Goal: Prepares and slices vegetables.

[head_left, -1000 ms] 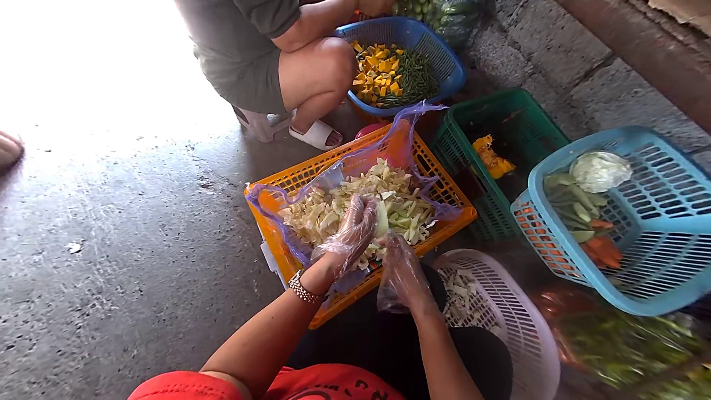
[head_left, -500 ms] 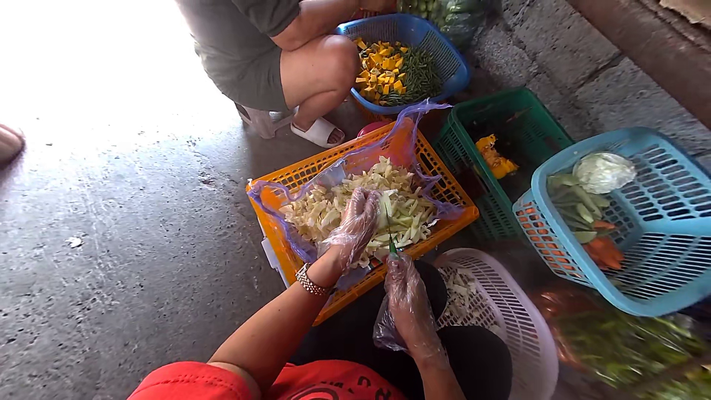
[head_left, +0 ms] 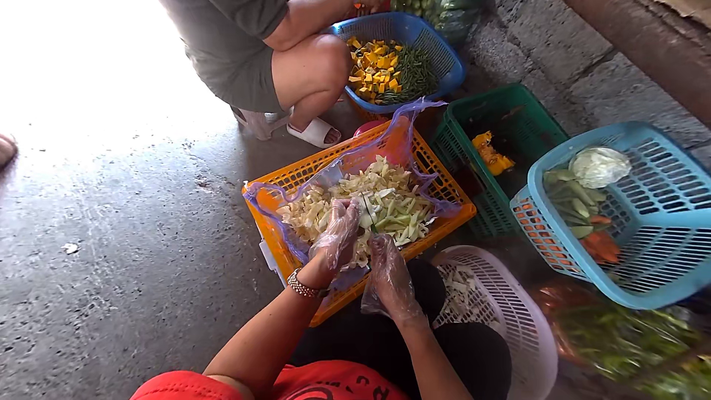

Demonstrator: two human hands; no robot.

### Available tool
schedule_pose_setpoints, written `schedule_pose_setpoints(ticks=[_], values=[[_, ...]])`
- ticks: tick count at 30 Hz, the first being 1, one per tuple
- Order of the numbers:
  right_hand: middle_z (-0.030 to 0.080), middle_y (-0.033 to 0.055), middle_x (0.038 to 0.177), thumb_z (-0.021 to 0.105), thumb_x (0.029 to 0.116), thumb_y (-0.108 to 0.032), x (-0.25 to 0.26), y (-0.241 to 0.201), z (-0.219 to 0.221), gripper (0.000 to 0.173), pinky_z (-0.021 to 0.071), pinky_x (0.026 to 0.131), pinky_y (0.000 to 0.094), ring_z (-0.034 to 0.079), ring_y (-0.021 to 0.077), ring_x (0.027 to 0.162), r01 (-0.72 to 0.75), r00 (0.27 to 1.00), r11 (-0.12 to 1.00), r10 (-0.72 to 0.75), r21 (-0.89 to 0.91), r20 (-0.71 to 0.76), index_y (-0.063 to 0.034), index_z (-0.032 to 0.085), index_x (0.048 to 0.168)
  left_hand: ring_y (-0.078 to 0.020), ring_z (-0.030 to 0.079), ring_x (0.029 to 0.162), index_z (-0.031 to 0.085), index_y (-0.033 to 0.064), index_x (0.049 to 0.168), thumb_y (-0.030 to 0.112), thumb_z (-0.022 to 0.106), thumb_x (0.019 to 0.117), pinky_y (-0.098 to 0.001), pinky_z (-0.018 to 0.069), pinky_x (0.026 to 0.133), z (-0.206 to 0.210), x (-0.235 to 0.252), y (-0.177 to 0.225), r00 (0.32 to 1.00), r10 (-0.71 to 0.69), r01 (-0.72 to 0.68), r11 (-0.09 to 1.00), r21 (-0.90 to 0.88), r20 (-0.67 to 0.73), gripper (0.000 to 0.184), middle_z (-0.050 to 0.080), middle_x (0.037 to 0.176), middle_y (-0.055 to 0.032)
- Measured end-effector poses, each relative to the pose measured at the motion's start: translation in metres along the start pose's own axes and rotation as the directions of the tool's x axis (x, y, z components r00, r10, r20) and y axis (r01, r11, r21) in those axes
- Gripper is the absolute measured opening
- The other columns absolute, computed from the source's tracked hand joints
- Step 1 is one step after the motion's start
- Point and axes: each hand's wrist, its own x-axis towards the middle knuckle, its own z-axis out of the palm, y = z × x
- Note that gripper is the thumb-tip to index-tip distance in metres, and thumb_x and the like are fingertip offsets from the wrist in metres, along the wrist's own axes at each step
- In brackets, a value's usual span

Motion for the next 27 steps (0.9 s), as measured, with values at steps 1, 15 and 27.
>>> schedule_pose_setpoints(ticks=[1, 15, 27], values=[[0.068, 0.0208, 0.103, 0.042, 0.1088, -0.02, -0.003, 0.002, 0.001, 0.038, 0.0519, 0.09, 0.0378, 0.066, 0.0242, 0.097, 0.024, 0.999, 0.999, -0.025, -0.022, -0.026, 0.0096, 0.06, 0.124, -0.0074, 0.055, 0.071, 0.045, 0.0028, 0.125, 0.017, 0.039, 0.1104, -0.0228, 0.0489, 0.065, -0.001, 0.0, 0.001, 1.0, -0.01, 0.01, 0.998, -0.055, 0.007, 0.021, 0.054, 0.091, -0.0041], [0.059, 0.009, 0.093, 0.031, 0.1112, -0.02, 0.002, 0.001, -0.024, 0.04, 0.0478, 0.073, 0.0268, 0.053, 0.0094, 0.075, -0.136, 0.991, 0.982, 0.133, 0.132, 0.029, 0.006, 0.058, 0.127, -0.004, 0.054, 0.067, 0.049, 0.0065, 0.115, 0.017, 0.04, 0.1096, -0.0194, 0.0483, 0.063, 0.0, -0.001, -0.002, 0.989, 0.08, -0.071, 0.994, -0.079, 0.124, 0.015, 0.055, 0.085, 0.0009], [0.059, 0.0034, 0.08, 0.04, 0.1083, -0.025, -0.051, 0.007, -0.012, 0.039, 0.0467, 0.063, 0.0193, 0.051, 0.0025, 0.063, 0.079, 0.99, 0.995, -0.071, 0.062, -0.122, 0.0053, 0.062, 0.12, -0.0065, 0.055, 0.072, 0.052, 0.0086, 0.104, 0.02, 0.049, 0.1077, -0.024, 0.0486, 0.068, 0.009, -0.003, 0.003, 0.987, 0.152, -0.153, 0.988, 0.009, 0.056, 0.013, 0.054, 0.084, -0.0007]])
